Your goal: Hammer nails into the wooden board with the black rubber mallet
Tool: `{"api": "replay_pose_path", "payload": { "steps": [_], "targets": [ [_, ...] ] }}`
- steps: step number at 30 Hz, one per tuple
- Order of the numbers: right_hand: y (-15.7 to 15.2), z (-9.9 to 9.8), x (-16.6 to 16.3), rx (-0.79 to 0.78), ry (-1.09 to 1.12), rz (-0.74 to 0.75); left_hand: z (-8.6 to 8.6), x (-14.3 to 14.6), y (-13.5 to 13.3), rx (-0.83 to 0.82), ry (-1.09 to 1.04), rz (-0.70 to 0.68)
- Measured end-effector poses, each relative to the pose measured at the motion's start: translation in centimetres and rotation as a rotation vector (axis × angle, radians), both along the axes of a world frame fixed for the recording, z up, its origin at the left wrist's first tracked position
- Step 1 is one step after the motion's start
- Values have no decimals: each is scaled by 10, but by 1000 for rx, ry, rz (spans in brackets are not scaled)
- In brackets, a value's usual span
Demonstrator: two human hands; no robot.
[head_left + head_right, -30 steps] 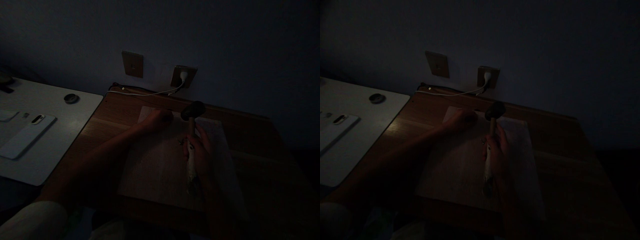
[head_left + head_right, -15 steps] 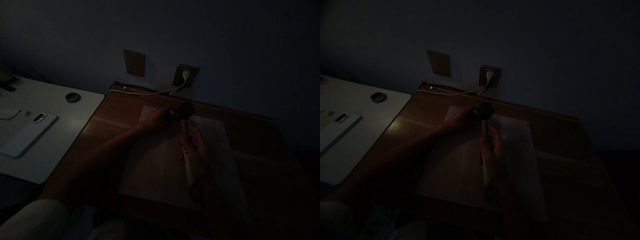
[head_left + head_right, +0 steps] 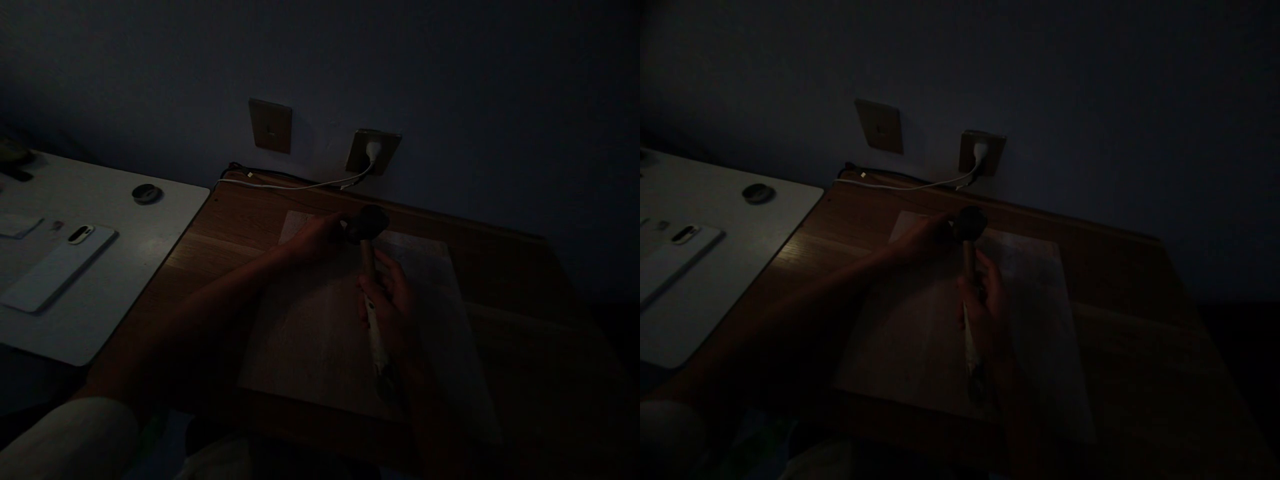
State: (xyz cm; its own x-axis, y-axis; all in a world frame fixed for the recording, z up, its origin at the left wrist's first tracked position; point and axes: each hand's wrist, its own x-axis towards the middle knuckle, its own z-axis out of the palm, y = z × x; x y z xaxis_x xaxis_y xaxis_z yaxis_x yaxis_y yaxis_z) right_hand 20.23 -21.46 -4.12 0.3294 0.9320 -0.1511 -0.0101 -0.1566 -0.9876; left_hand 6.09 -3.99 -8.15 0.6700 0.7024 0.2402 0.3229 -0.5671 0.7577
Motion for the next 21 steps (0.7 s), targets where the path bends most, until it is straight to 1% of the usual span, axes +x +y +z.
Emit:
{"api": "replay_pose_path", "payload": {
  "steps": [6,10,14,18,21],
  "targets": [
    [-1,-4,2,-12,-49,50,0,1,-1,-2,-36,9],
    [-2,-6,2,18,-64,38,-3,2,1,-6,-20,11],
    [-1,-6,3,-8,-57,38,-5,1,1,28,-12,31],
    [-1,-7,4,-9,-74,43,-2,0,0,10,-12,13],
    [0,-7,3,-11,-76,43,-1,0,-1,20,6,31]
  ]
}}
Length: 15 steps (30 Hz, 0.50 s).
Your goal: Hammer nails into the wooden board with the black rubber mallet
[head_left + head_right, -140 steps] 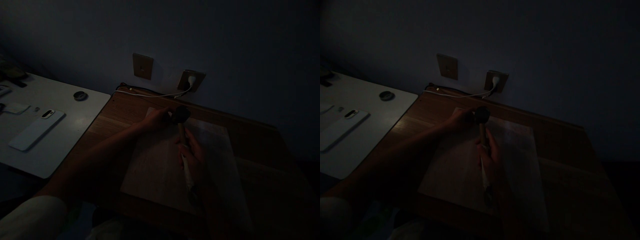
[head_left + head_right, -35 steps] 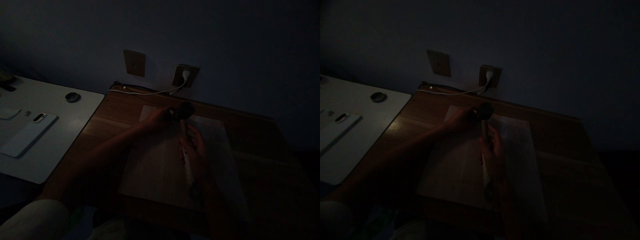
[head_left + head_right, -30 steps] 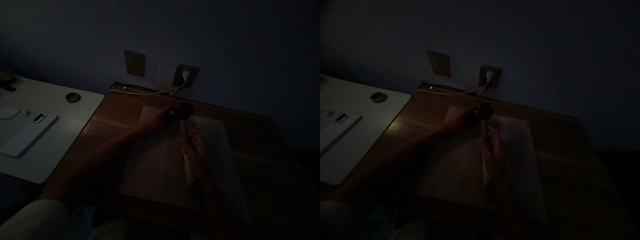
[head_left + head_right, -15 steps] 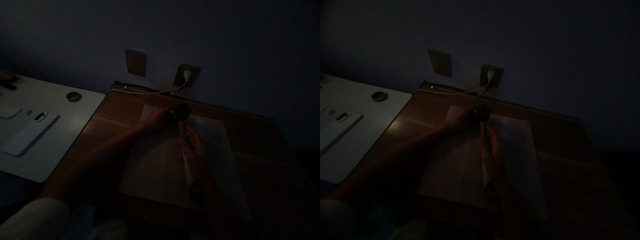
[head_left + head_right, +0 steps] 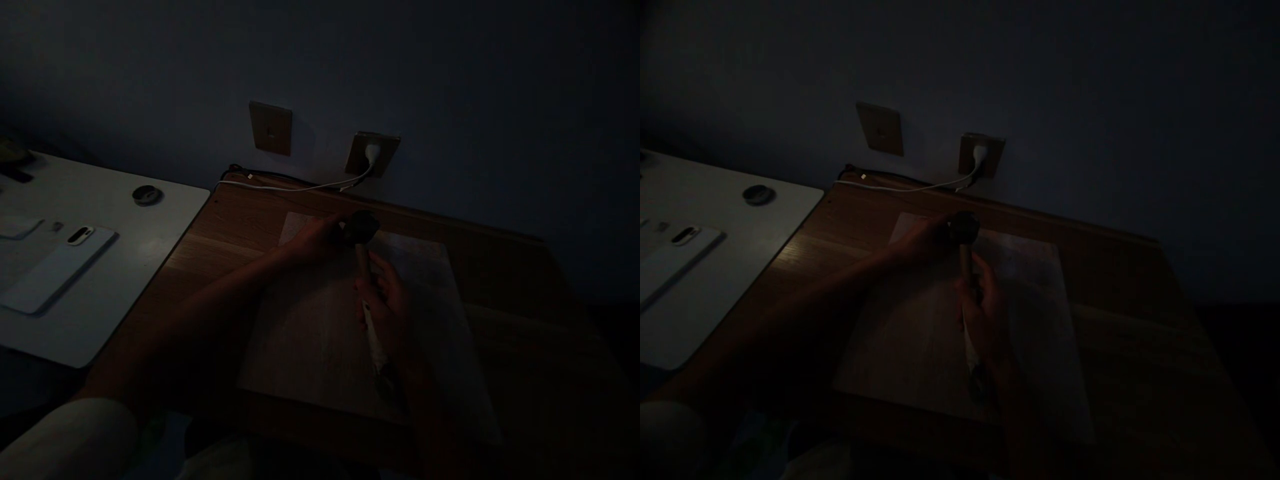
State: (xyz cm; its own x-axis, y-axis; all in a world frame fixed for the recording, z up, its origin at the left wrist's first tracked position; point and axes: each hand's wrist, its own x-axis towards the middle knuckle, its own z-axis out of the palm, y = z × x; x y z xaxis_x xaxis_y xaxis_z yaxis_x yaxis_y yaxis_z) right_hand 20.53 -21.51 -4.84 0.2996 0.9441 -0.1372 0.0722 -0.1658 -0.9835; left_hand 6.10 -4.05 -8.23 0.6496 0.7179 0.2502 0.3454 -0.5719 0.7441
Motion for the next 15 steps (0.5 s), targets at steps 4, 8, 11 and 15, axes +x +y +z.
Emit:
{"api": "replay_pose_path", "payload": {
  "steps": [4,8,11,15],
  "targets": [
    [0,6,-2,26,56,-72,-2,0,2,27,29,-44],
    [2,16,4,112,120,-210,8,0,-2,252,115,-45],
    [5,19,11,178,166,-327,27,3,-15,463,196,-130],
    [6,19,18,220,155,-416,46,12,-41,689,304,-396]
  ]
}}
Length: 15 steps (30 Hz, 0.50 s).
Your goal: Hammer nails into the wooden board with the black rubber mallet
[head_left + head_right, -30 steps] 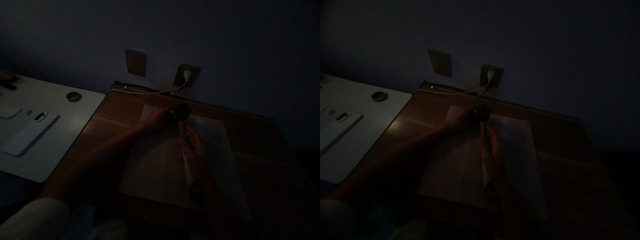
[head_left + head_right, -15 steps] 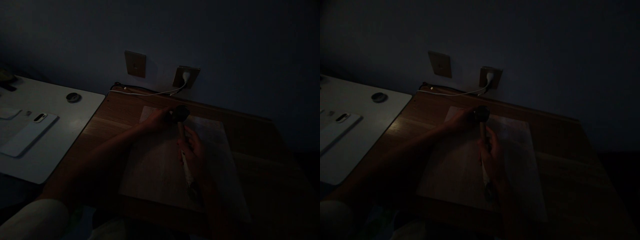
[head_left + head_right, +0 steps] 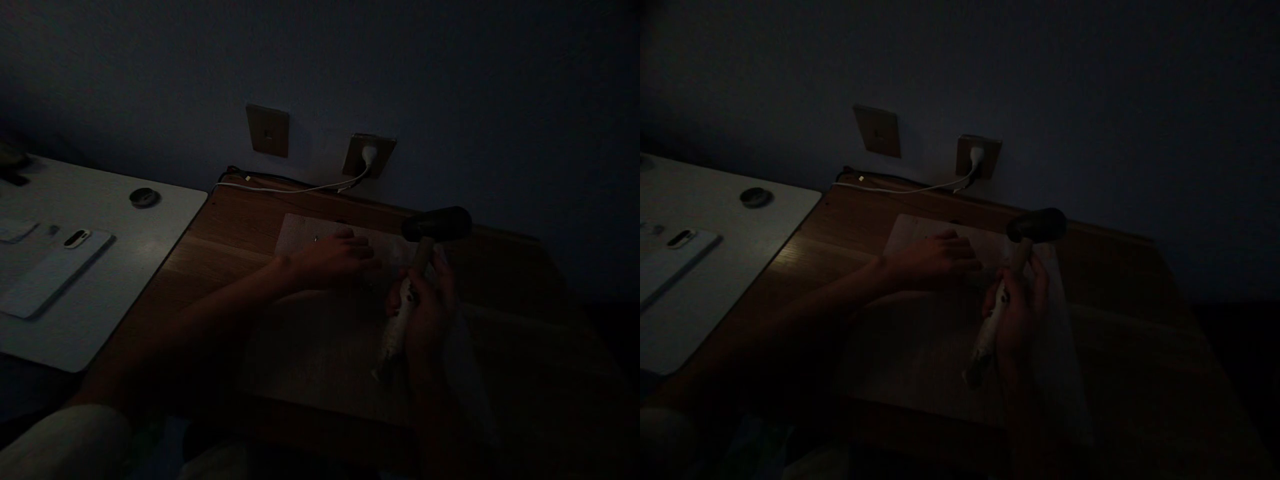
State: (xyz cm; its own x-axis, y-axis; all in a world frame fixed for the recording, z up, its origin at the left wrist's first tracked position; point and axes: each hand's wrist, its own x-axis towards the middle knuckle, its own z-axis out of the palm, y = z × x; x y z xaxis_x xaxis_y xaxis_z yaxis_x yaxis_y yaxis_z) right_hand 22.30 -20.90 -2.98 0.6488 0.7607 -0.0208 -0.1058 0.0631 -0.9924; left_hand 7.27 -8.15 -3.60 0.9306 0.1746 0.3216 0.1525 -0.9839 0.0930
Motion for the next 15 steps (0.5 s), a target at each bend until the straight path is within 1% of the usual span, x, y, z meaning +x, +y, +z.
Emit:
{"api": "replay_pose_path", "payload": {
  "steps": [2,4,9,12,15],
  "targets": [
    [0,0,1,-5,-9,-14,1,3,-11,56,23,-46],
    [-1,0,1,-8,1,-8,-2,5,-19,93,16,-45],
    [0,2,0,-16,39,26,-6,6,-28,141,-3,-58],
    [0,3,-2,-2,48,28,-2,7,-25,122,65,-55],
    [0,3,-3,22,59,18,2,4,-15,34,110,7]
  ]
}}
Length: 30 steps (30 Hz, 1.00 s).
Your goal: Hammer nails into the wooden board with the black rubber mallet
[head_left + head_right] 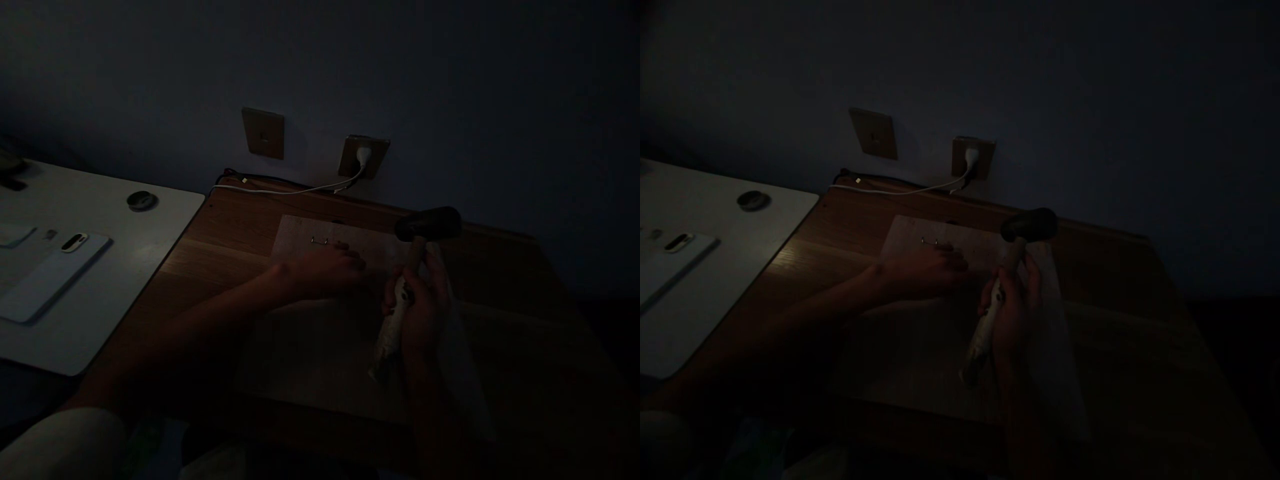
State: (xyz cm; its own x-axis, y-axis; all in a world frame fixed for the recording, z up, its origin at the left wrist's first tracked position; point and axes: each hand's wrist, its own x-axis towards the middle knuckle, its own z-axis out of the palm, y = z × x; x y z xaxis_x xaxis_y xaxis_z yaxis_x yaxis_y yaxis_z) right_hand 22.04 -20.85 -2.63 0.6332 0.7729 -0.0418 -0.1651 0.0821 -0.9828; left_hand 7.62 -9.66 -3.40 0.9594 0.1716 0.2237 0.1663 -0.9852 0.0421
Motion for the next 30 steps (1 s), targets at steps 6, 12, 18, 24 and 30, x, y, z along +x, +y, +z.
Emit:
{"api": "replay_pose_path", "payload": {
  "steps": [6,12,18,24,30],
  "targets": [
    [1,-2,4,26,-5,-6,-6,-7,38,-476,-308,262],
    [2,-3,4,38,48,-15,-20,5,56,-621,-389,355],
    [1,-6,3,48,40,12,-35,4,56,-471,-307,360],
    [2,-8,5,47,7,14,-43,2,60,-312,-266,312],
    [1,-6,4,22,23,2,-42,2,58,-276,-238,315]
  ]
}}
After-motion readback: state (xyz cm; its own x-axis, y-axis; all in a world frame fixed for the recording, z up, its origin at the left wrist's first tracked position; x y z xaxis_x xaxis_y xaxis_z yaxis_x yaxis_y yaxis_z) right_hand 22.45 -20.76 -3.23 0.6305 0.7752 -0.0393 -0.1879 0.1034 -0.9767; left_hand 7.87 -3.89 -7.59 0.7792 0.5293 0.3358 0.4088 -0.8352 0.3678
